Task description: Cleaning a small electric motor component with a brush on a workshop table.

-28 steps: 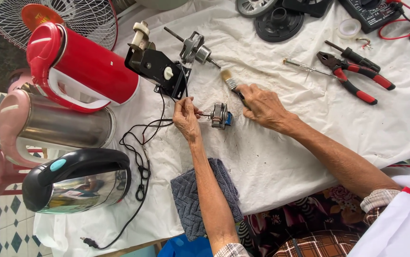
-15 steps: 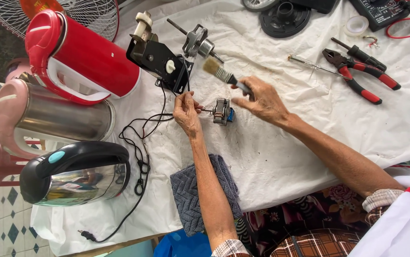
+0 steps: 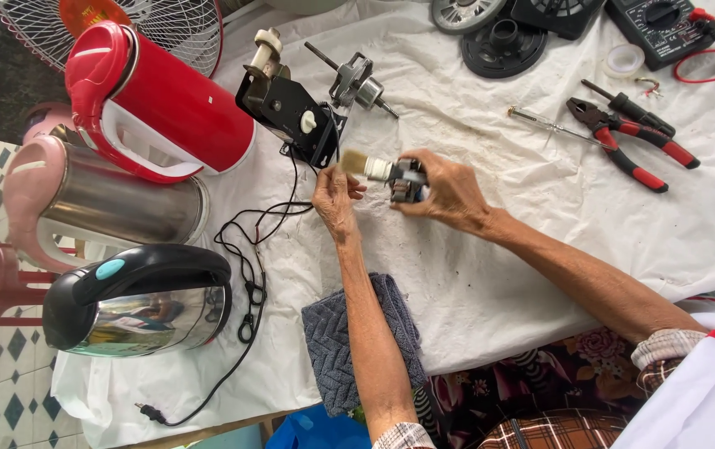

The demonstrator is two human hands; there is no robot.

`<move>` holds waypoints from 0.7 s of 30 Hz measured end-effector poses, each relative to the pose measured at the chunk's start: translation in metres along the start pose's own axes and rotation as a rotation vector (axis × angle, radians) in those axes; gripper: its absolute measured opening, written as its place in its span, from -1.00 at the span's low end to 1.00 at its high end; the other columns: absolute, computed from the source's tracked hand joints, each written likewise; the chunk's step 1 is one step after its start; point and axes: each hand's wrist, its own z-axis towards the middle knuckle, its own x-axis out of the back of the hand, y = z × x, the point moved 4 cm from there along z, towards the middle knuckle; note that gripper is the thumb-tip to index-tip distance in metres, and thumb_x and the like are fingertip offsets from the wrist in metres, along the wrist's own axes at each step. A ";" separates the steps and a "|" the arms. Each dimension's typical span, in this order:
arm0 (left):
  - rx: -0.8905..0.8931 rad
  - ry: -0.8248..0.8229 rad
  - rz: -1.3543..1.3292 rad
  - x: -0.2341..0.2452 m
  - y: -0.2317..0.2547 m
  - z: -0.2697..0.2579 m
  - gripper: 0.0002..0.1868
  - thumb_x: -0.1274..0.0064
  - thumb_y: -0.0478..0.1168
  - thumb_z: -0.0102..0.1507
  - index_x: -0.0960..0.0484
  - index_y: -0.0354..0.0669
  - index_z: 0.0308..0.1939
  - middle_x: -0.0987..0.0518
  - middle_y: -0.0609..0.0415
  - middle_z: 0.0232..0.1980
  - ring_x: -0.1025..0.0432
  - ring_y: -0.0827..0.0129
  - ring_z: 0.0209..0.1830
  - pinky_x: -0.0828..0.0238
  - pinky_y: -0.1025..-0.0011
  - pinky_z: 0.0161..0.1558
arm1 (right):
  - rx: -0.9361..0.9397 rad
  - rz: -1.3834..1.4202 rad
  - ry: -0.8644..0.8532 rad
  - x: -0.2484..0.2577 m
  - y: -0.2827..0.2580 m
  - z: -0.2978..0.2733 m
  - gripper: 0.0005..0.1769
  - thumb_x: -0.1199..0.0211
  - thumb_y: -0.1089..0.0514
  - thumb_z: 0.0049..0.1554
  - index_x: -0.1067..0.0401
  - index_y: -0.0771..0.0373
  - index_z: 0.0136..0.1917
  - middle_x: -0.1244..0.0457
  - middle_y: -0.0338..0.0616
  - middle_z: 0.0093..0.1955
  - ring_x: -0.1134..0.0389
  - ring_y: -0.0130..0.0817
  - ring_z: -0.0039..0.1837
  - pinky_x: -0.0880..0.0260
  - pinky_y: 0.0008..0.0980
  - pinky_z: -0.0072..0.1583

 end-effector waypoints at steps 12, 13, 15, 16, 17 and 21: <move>0.039 -0.483 0.103 -0.034 0.012 -0.014 -0.64 -0.19 0.00 0.29 -0.66 -0.12 0.05 -0.65 -0.05 -0.25 -0.58 0.34 -0.27 -0.55 0.49 -0.24 | -0.089 0.199 -0.197 0.052 0.008 0.021 -0.13 -0.59 -0.10 -0.05 -0.32 0.15 0.42 -0.36 0.03 0.00 -0.44 -0.09 -0.05 -0.52 -0.20 -0.01; 0.033 -0.499 0.115 -0.035 0.013 -0.015 -0.62 -0.22 -0.02 0.28 -0.66 -0.12 0.09 -0.66 -0.03 -0.17 -0.56 0.38 -0.19 -0.54 0.51 -0.18 | -0.150 0.294 -0.182 0.054 0.017 0.020 -0.20 -0.59 -0.02 -0.01 -0.33 0.12 0.42 -0.33 -0.05 -0.09 -0.42 -0.17 -0.13 -0.50 -0.27 -0.08; 0.008 -0.560 0.149 -0.033 0.010 -0.020 -0.48 -0.29 0.01 0.21 -0.60 -0.06 0.20 -0.61 -0.03 -0.04 -0.49 0.34 -0.03 -0.49 0.44 -0.05 | -0.207 0.379 -0.131 0.066 0.025 0.013 -0.46 -0.42 -0.01 0.14 -0.39 0.09 0.35 -0.31 -0.16 -0.12 -0.37 -0.36 -0.17 -0.44 -0.44 -0.14; -0.036 -0.608 0.170 -0.036 0.011 -0.019 -0.31 -0.37 0.04 0.14 -0.54 0.00 0.31 -0.57 -0.03 0.09 -0.43 0.29 0.13 -0.44 0.38 0.09 | -0.243 0.450 -0.086 0.075 0.029 0.015 -0.69 -0.25 0.00 0.29 -0.44 0.06 0.27 -0.29 -0.26 -0.14 -0.32 -0.55 -0.20 -0.37 -0.60 -0.20; -0.038 -0.614 0.170 -0.042 0.017 -0.021 -0.31 -0.37 0.04 0.14 -0.54 0.00 0.31 -0.57 -0.03 0.09 -0.43 0.29 0.13 -0.44 0.38 0.09 | -0.242 0.450 -0.080 0.083 0.032 0.016 -0.69 -0.25 0.00 0.29 -0.44 0.06 0.27 -0.29 -0.26 -0.14 -0.32 -0.55 -0.20 -0.37 -0.60 -0.20; -0.124 -0.636 0.342 -0.051 0.027 -0.028 0.00 -0.51 0.02 -0.05 -0.41 0.10 0.44 -0.51 -0.06 0.27 -0.36 0.10 0.30 -0.31 0.22 0.28 | -0.142 0.389 -0.035 0.110 0.032 0.017 -0.65 -0.17 0.31 0.24 -0.46 0.28 0.29 -0.20 -0.01 0.02 -0.30 -0.36 -0.18 -0.40 -0.52 -0.33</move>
